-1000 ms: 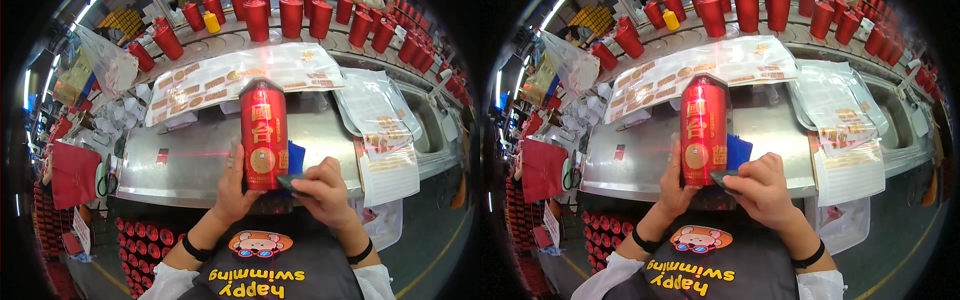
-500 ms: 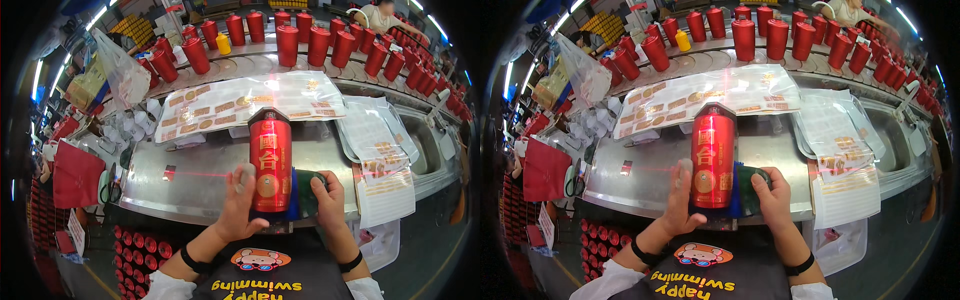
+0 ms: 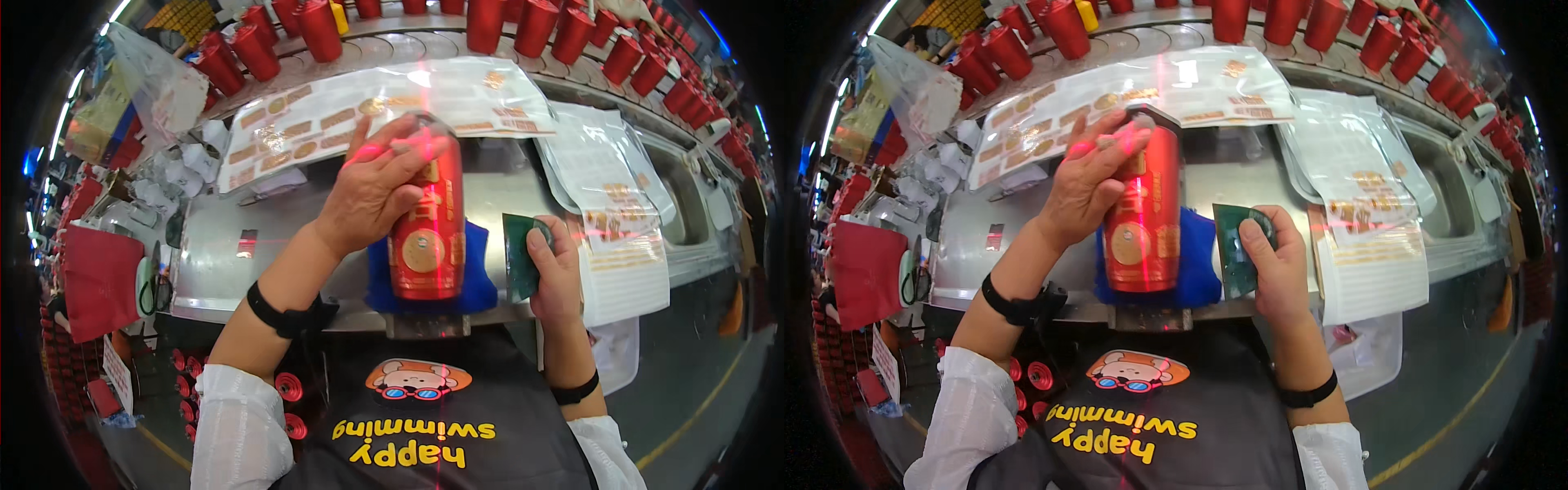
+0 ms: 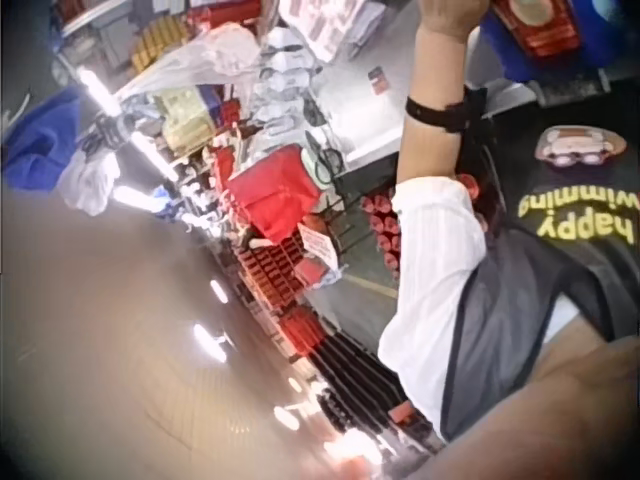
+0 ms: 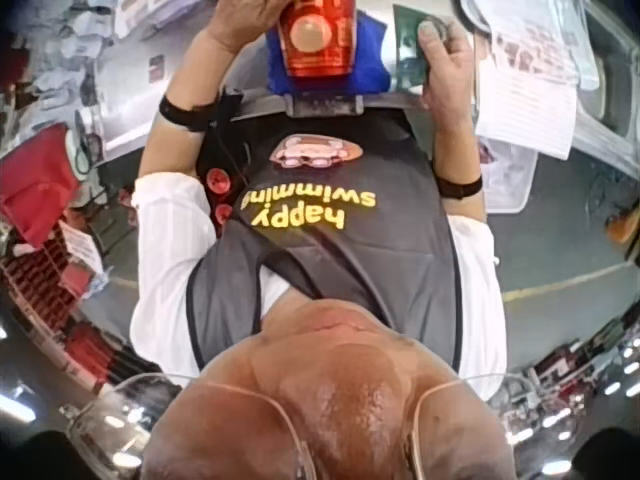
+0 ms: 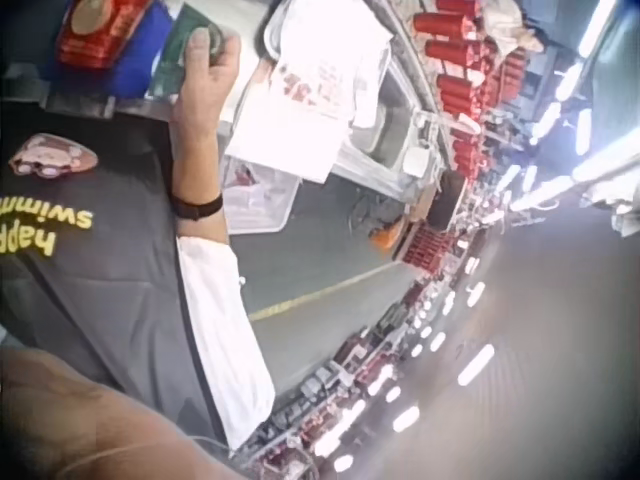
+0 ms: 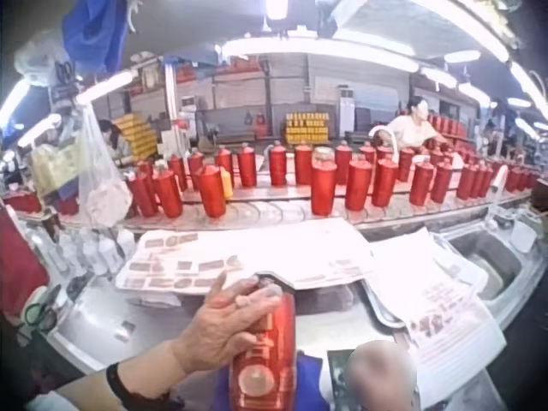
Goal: Applying labels to cylindrical containers on an assembly line.
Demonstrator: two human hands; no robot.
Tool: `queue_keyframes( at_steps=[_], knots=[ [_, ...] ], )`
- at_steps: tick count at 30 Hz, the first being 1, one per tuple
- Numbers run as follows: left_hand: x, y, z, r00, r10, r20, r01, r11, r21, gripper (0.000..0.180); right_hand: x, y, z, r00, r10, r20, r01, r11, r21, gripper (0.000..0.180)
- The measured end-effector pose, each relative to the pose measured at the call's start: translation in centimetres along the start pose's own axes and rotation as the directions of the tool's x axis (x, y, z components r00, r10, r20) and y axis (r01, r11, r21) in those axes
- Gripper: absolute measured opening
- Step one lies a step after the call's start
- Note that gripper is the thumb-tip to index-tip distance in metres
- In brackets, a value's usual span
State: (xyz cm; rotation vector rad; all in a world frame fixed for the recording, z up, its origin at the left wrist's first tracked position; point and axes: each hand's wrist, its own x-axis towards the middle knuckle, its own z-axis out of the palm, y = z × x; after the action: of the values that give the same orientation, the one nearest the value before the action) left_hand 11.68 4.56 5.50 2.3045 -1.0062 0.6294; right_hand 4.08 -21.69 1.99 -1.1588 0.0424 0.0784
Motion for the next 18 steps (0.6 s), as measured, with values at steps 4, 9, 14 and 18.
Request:
queue_keyframes(
  at_steps=[4, 9, 14, 18],
  knots=[
    [-4.2, 2.8, 0.1, 0.993, -0.115, -0.026, 0.114, 0.993, -0.022, 0.068, -1.4, -1.2, -3.1, 0.979, -0.204, -0.029, 0.180, 0.917, -0.355, 0.025],
    [-9.9, 7.0, 2.1, 0.943, -0.329, -0.047, 0.314, 0.928, -0.200, 0.088, -2.0, -4.5, -11.6, 0.844, -0.510, 0.166, 0.315, 0.223, -0.923, 0.033],
    [-9.6, 7.3, 2.3, 0.934, -0.358, 0.001, 0.357, 0.930, 0.086, 0.086, -3.0, -5.3, -19.3, 0.894, -0.440, 0.084, -0.089, -0.359, -0.929, 0.037],
    [-8.7, 8.5, 1.5, 0.938, -0.345, -0.046, 0.347, 0.919, 0.188, 0.084, -2.8, -5.3, -20.8, 0.899, -0.400, 0.177, 0.029, -0.350, -0.936, 0.027]
  ],
)
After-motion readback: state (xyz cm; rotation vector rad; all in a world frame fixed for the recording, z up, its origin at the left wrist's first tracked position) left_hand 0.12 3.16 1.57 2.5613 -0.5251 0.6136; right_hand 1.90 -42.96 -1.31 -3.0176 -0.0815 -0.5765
